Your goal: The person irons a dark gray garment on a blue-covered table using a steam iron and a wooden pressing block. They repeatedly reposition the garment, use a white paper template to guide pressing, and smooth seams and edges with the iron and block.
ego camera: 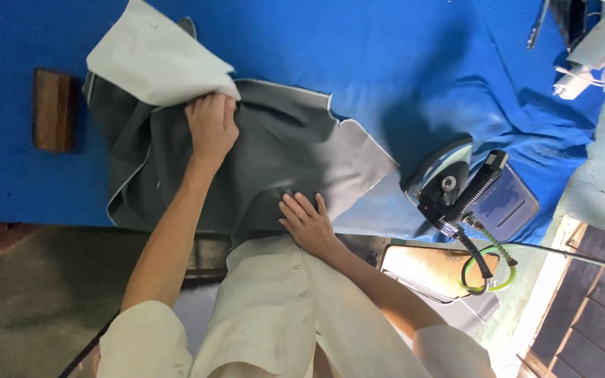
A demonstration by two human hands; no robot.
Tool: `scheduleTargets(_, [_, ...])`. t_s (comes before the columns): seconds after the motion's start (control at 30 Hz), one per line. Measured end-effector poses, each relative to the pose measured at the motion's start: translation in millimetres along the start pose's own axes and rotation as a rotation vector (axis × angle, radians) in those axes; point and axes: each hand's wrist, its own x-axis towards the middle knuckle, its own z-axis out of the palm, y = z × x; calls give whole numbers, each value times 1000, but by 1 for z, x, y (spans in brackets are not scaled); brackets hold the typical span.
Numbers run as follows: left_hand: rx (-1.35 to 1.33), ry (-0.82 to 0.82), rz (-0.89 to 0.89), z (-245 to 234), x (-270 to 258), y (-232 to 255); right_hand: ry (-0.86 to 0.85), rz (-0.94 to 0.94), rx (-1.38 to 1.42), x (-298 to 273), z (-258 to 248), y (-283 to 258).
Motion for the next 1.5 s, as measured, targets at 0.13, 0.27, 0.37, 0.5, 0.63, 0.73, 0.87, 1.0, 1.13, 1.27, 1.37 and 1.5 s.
scheduleTargets(0.13, [-74, -99, -86, -50, -14, 20, -2, 13, 27, 8, -8, -1])
scheduleTargets(0.27, [-70, -70, -61, 1, -36, -25, 28, 34, -8, 13, -6, -6])
scheduleTargets(0.37, [58, 267, 233, -1, -11, -14, 12, -24, -73, 21, 3, 7])
scheduleTargets(0.5, [200, 406, 510, -19, 23, 2, 0, -33, -93, 26, 0, 7])
scheduleTargets(0.63, [120, 316, 327, -24, 31, -7, 25, 36, 8, 39, -10, 0])
scheduleTargets(0.73, [135, 330, 257, -34, 9, 5, 43, 80, 99, 52, -23, 5])
scheduleTargets(0.87, [-67, 226, 896, -51, -39, 73, -13, 99, -8, 72, -18, 32])
scheduleTargets(1.0, [78, 176, 750, -80, -1, 48, -23, 98, -8, 78, -11, 47])
scheduleTargets(1.13, [-20, 209, 310, -52, 17, -14, -21, 174, 16, 76, -14, 42])
scheduleTargets(1.27, [248, 329, 614, -61, -20, 33, -73, 178, -5, 75, -17, 45])
scheduleTargets(1.37, [15, 108, 776, -60, -42, 44, -136, 221, -6, 73, -23, 44])
scheduleTargets(1.5, [-43, 139, 605, -56, -16, 5, -272, 292, 31, 62, -23, 58])
